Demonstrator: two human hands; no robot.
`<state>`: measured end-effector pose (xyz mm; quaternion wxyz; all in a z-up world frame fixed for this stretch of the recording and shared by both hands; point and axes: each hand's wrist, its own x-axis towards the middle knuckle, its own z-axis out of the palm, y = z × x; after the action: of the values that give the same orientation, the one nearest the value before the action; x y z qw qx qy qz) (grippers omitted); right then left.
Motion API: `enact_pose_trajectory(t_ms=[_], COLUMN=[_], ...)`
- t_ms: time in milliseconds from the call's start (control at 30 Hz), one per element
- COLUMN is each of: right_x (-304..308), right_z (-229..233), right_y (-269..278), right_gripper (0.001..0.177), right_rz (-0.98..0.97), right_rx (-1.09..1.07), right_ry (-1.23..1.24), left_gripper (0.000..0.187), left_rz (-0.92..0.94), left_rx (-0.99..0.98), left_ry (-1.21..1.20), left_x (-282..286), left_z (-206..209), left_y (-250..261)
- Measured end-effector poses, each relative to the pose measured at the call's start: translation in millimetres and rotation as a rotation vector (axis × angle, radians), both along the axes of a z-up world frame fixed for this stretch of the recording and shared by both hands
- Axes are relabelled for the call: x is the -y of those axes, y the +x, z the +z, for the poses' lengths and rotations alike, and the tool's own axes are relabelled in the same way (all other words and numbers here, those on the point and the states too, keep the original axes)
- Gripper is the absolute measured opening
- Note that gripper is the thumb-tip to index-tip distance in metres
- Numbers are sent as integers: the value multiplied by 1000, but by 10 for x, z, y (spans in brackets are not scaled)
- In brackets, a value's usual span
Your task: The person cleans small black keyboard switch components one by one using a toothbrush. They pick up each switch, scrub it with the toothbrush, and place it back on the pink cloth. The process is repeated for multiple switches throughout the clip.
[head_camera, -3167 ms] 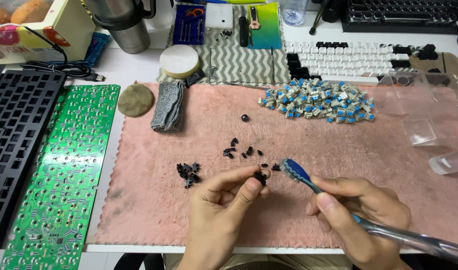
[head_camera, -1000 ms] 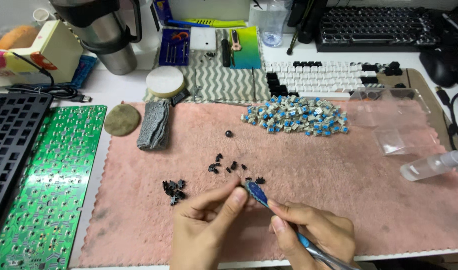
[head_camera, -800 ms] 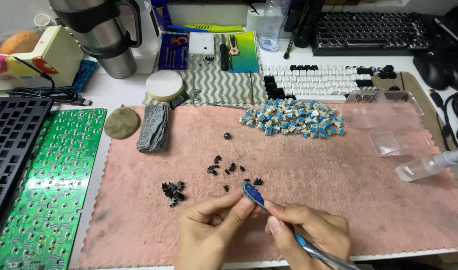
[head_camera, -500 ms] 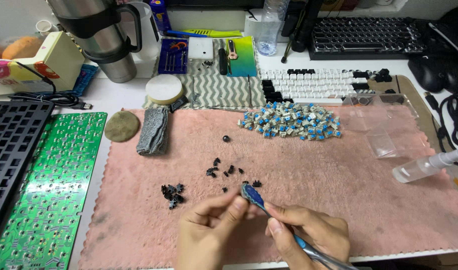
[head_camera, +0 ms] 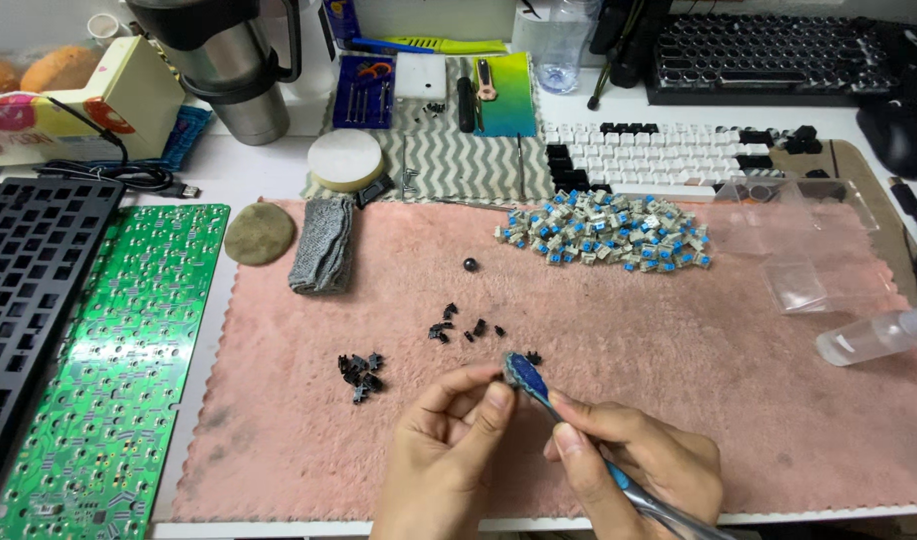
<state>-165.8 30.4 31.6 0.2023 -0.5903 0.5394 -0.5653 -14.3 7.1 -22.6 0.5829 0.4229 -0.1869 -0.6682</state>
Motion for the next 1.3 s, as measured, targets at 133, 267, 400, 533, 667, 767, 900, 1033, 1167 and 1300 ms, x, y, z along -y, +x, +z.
enact_pose_trajectory(t_ms=[133, 267, 400, 533, 667, 767, 900, 1033, 1167, 1300], right_x=[-38, -37, -76, -68, -64, -79, -108, -67, -111, -61], right_z=[-18, -15, 30, -66, 17, -20, -94, -21, -71, -117], right_y=[41, 82, 139, 102, 170, 158, 135, 170, 111, -8], right_gripper=[18, 15, 16, 18, 18, 19, 17, 20, 17, 18], right_rz=[-26, -57, -70, -57, -84, -117, -87, -72, -61, 21], right_rx=[-2, -15, -32, 5, 17, 14, -27, 20, -16, -66], right_ry=[18, 43, 64, 114, 102, 114, 47, 82, 15, -93], left_gripper=[34, 22, 20, 18, 18, 16, 19, 16, 17, 19], left_rz=[115, 167, 295, 285, 332, 315, 327, 310, 286, 110], left_rx=[68, 261, 369, 384, 414, 414, 384, 413, 427, 231], left_ry=[2, -115, -127, -151, -153, -211, -154, -259, -205, -169], left_x=[-23, -94, -68, -78, -83, -95, -81, -111, -85, -85], left_z=[6, 66, 107, 84, 117, 108, 19, 119, 95, 71], left_y=[-20, -104, -117, -137, -153, -160, -141, -159, -118, -119])
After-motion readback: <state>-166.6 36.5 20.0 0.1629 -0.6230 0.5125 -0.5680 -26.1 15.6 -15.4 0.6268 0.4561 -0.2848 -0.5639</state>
